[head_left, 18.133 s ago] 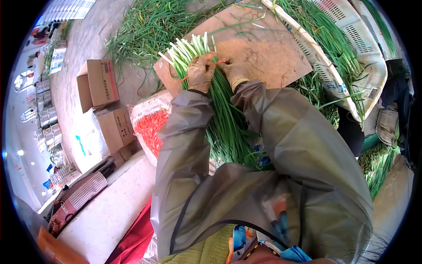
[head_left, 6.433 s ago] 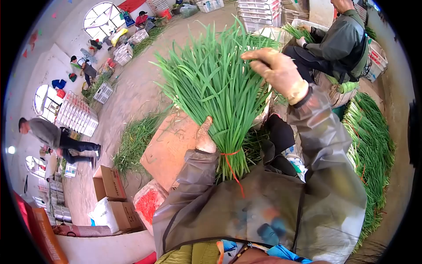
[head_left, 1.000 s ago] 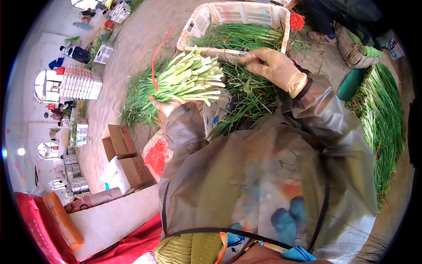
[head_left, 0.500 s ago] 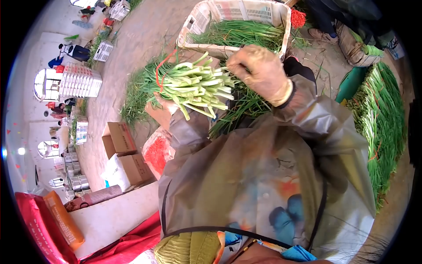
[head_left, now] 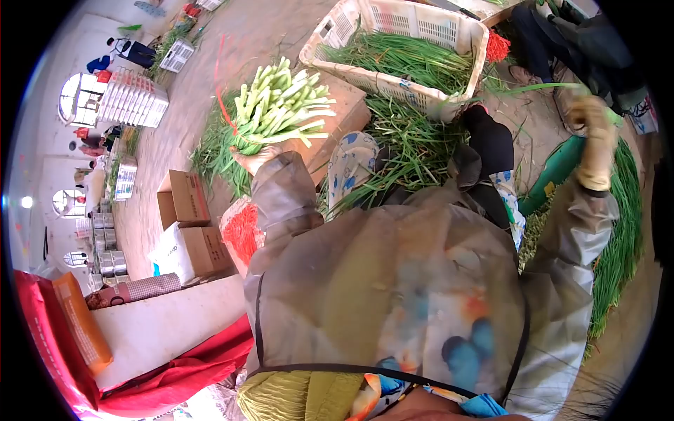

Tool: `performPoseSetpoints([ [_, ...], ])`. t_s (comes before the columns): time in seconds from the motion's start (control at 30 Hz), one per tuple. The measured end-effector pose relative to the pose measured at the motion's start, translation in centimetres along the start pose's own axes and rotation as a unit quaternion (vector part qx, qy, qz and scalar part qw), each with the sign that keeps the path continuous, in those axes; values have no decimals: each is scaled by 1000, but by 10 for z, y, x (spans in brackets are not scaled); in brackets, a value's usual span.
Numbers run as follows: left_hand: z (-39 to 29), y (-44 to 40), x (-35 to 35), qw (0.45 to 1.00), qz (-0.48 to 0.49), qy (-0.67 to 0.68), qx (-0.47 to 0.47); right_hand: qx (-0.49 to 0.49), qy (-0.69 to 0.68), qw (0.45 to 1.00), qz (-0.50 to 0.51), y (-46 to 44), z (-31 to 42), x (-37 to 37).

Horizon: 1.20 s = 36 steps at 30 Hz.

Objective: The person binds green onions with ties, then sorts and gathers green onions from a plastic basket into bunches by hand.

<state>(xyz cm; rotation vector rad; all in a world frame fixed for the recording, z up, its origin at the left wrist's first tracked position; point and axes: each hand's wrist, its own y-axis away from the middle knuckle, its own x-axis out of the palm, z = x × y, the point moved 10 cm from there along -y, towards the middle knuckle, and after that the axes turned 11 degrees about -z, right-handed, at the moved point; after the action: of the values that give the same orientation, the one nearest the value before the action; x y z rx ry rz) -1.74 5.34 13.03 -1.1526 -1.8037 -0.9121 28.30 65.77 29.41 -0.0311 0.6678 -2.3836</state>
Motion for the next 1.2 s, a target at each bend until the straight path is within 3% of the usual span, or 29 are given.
performPoseSetpoints([
  [0.03,-2,2,2,1000,0,0,1,117,-197,969,99,27,-5,56],
  [0.07,-1,5,-5,999,-49,3,-15,-80,135,961,229,47,8,102],
  [0.1,2,11,-8,995,-97,4,-32,-76,114,966,217,66,25,133],
  [0.13,8,12,-3,997,-58,7,-45,-33,63,970,232,77,20,163],
  [0.2,23,23,4,997,-29,3,-73,-44,-36,964,261,98,43,218],
  [0.3,36,37,12,995,31,-18,-92,-13,-43,962,270,111,46,275],
  [0.4,53,59,21,976,53,-98,-188,18,-64,952,297,114,39,300],
  [0.47,56,50,13,968,101,-106,-204,272,-203,870,357,129,11,314],
  [0.5,61,46,12,957,151,-114,-220,272,-201,871,356,129,9,313],
  [0.57,66,34,1,962,123,-115,-214,260,-177,879,360,135,3,312],
  [0.6,68,41,5,963,101,-100,-231,199,-223,900,317,130,15,308],
  [0.63,71,48,9,962,79,-85,-247,200,-222,900,316,133,16,305],
  [0.67,67,58,17,974,46,-117,-190,95,-122,946,284,124,34,290],
  [0.7,70,59,16,974,45,-117,-190,-12,-19,969,245,119,52,278],
  [0.73,63,56,21,972,85,-183,-124,-94,18,971,219,117,65,270],
  [0.77,57,52,27,959,125,-246,-56,-109,70,970,204,117,70,263],
  [0.8,50,44,28,973,98,-209,-6,-125,53,973,186,115,76,254],
  [0.83,52,42,23,980,80,-175,-41,-140,35,975,170,112,79,242],
  [0.9,60,53,29,972,4,-65,-226,-154,18,982,104,97,84,207],
  [0.93,63,87,71,866,260,126,-409,-79,12,992,99,87,77,188],
  [0.97,42,4,10,985,58,-102,-123,-150,12,988,46,75,88,159],
  [1.0,28,-13,2,991,48,-60,-110,-148,24,989,-4,58,79,127],
  [1.03,16,-4,10,995,27,-42,-90,-14,-105,994,-6,38,51,96],
  [1.07,3,6,18,997,8,-24,-70,-116,-39,989,-83,24,65,52],
  [1.13,-28,-15,4,999,-41,-3,-12,-120,-7,980,-161,0,42,-30],
  [1.17,-40,-13,2,998,-65,6,10,-88,-124,980,-130,-15,10,-62],
  [1.2,-45,-15,6,998,-44,46,-28,-66,-114,987,-92,-18,-6,-70],
])
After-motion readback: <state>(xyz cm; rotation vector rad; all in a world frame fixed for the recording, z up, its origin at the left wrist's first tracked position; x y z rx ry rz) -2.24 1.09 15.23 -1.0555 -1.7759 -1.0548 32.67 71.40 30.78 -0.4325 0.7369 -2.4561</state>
